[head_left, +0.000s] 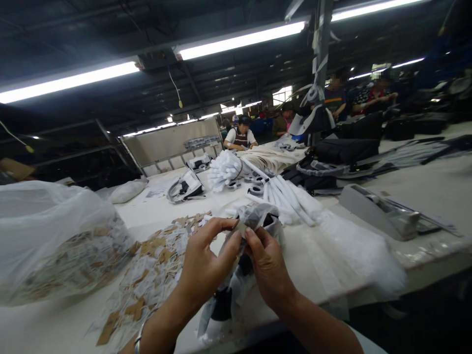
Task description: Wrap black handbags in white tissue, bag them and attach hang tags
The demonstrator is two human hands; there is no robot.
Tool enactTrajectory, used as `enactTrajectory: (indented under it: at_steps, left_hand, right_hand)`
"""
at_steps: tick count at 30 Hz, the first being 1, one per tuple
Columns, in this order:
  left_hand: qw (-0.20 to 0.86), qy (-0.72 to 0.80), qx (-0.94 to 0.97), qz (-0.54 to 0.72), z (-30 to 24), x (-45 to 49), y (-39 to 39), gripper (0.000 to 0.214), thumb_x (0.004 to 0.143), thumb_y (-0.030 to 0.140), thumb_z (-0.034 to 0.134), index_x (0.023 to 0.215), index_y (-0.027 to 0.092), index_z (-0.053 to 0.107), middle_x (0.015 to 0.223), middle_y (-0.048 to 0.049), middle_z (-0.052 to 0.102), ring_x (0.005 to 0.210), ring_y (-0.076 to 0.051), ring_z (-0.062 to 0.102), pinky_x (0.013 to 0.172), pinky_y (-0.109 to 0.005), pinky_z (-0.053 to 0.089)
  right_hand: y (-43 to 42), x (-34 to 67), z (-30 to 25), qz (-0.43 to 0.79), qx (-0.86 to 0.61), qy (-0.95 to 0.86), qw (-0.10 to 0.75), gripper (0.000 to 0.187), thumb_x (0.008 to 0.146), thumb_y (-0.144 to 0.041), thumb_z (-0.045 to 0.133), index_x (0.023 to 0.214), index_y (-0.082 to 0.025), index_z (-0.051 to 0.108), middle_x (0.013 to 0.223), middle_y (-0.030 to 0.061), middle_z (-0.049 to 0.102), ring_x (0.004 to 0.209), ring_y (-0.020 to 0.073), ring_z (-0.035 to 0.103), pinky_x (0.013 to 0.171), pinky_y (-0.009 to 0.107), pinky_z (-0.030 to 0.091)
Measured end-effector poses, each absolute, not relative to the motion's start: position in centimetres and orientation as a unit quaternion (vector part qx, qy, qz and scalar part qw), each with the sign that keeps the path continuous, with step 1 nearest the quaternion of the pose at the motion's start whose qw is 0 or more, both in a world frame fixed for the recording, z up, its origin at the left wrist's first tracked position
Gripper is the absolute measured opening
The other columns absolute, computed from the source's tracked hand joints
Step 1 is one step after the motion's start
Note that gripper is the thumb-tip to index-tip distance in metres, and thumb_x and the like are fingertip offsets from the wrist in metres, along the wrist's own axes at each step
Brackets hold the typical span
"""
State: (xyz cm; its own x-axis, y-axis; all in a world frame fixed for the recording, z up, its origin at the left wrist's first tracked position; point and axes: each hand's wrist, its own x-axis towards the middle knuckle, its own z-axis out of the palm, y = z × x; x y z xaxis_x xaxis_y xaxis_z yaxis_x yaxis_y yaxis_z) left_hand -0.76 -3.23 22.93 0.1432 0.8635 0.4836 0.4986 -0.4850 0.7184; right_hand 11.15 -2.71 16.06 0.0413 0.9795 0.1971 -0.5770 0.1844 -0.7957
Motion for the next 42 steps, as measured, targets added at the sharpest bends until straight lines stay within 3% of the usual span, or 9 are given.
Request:
enactTrajectory:
  at_steps: [4, 7, 17, 21, 25, 29, 37, 40, 42]
  left_hand:
    - [0.072, 0.496, 0.756, 0.42, 23.7, -1.0, -3.3, 0.009, 0.082, 0.03, 0.068, 0.085, 0.027, 0.076, 0.089, -0.0036, 0.074, 0.083, -0.025, 0.066, 0.079, -0.033, 0.047]
    - [-0.022, 0.505, 0.77, 0.39, 22.9, -0.9, -3.9, 0.02, 0.085, 0.029, 0.066, 0.101, 0.031, 0.077, 0.099, -0.0053, 0.076, 0.09, -0.027, 0.068, 0.084, -0.034, 0.047]
    - [-0.192, 0.497, 0.779, 0.332, 18.7, 0.7, -5.4, 0.05, 0.094, 0.017, 0.05, 0.144, 0.018, 0.048, 0.141, -0.012, 0.054, 0.126, -0.03, 0.057, 0.105, -0.039, 0.044]
    - [-0.176, 0.497, 0.78, 0.338, 17.9, 0.8, -5.4, 0.054, 0.095, 0.015, 0.047, 0.149, 0.016, 0.04, 0.149, -0.0123, 0.045, 0.135, -0.03, 0.047, 0.113, -0.042, 0.037]
    - [-0.136, 0.482, 0.789, 0.355, 19.2, 0.1, -5.4, 0.049, 0.094, 0.022, 0.052, 0.143, 0.017, 0.051, 0.144, -0.012, 0.053, 0.131, -0.03, 0.053, 0.111, -0.041, 0.041]
    - [0.038, 0.523, 0.767, 0.369, 22.0, -1.6, -4.3, 0.033, 0.091, 0.042, 0.059, 0.119, 0.028, 0.068, 0.124, -0.0048, 0.07, 0.116, -0.027, 0.064, 0.101, -0.04, 0.05]
    - [0.283, 0.576, 0.678, 0.359, 22.3, -2.8, -1.5, 0.054, 0.071, 0.062, 0.072, 0.108, 0.024, 0.069, 0.112, -0.0051, 0.074, 0.109, -0.031, 0.068, 0.098, -0.041, 0.053]
    - [0.28, 0.601, 0.663, 0.349, 21.6, -3.2, -0.9, 0.054, 0.063, 0.066, 0.075, 0.101, 0.028, 0.072, 0.105, -0.0014, 0.076, 0.105, -0.032, 0.07, 0.093, -0.041, 0.057]
    - [0.24, 0.628, 0.646, 0.361, 21.1, -3.6, -0.4, 0.051, 0.058, 0.07, 0.074, 0.093, 0.033, 0.074, 0.099, 0.0022, 0.078, 0.102, -0.033, 0.071, 0.084, -0.043, 0.061]
  right_hand:
    - [-2.8, 11.0, 16.1, 0.588, -0.293, -0.368, 0.658, 0.03, 0.086, -0.048, 0.068, 0.1, -0.021, 0.066, 0.089, 0.0012, 0.066, 0.075, 0.014, 0.057, 0.071, 0.026, 0.047]
    - [-2.6, 10.7, 15.9, 0.602, -0.295, -0.347, 0.656, 0.032, 0.082, -0.049, 0.072, 0.093, -0.02, 0.064, 0.081, 0.0005, 0.063, 0.069, 0.0128, 0.053, 0.063, 0.024, 0.044]
    - [-2.9, 10.8, 16.1, 0.612, -0.254, -0.346, 0.664, 0.027, 0.084, -0.044, 0.072, 0.081, -0.019, 0.064, 0.083, 0.0013, 0.066, 0.082, 0.016, 0.06, 0.082, 0.03, 0.049]
    - [-3.0, 11.2, 16.2, 0.612, -0.261, -0.368, 0.649, 0.027, 0.083, -0.045, 0.073, 0.087, -0.019, 0.067, 0.09, 0.0033, 0.07, 0.087, 0.0174, 0.062, 0.085, 0.03, 0.049]
    - [-2.7, 11.9, 16.2, 0.616, -0.272, -0.371, 0.639, 0.027, 0.079, -0.042, 0.077, 0.088, -0.018, 0.071, 0.09, 0.0038, 0.072, 0.089, 0.0186, 0.064, 0.085, 0.029, 0.05]
    - [-2.2, 13.0, 16.5, 0.638, -0.227, -0.396, 0.62, 0.034, 0.08, -0.042, 0.077, 0.104, -0.018, 0.075, 0.096, 0.0058, 0.073, 0.092, 0.0198, 0.066, 0.084, 0.031, 0.053]
    - [-0.7, 14.2, 15.8, 0.635, -0.239, -0.483, 0.553, 0.044, 0.069, -0.053, 0.08, 0.099, -0.02, 0.078, 0.083, 0.0036, 0.075, 0.073, 0.0189, 0.07, 0.074, 0.032, 0.056]
    - [1.0, 18.5, 15.1, 0.52, -0.281, -0.627, 0.507, 0.038, 0.08, -0.053, 0.07, 0.099, -0.022, 0.079, 0.087, 0.0032, 0.076, 0.079, 0.0204, 0.072, 0.077, 0.032, 0.056]
    - [2.6, 24.3, 14.5, 0.319, -0.387, -0.707, 0.499, 0.027, 0.085, -0.044, 0.068, 0.097, -0.022, 0.079, 0.097, 0.0036, 0.077, 0.091, 0.0207, 0.071, 0.089, 0.032, 0.053]
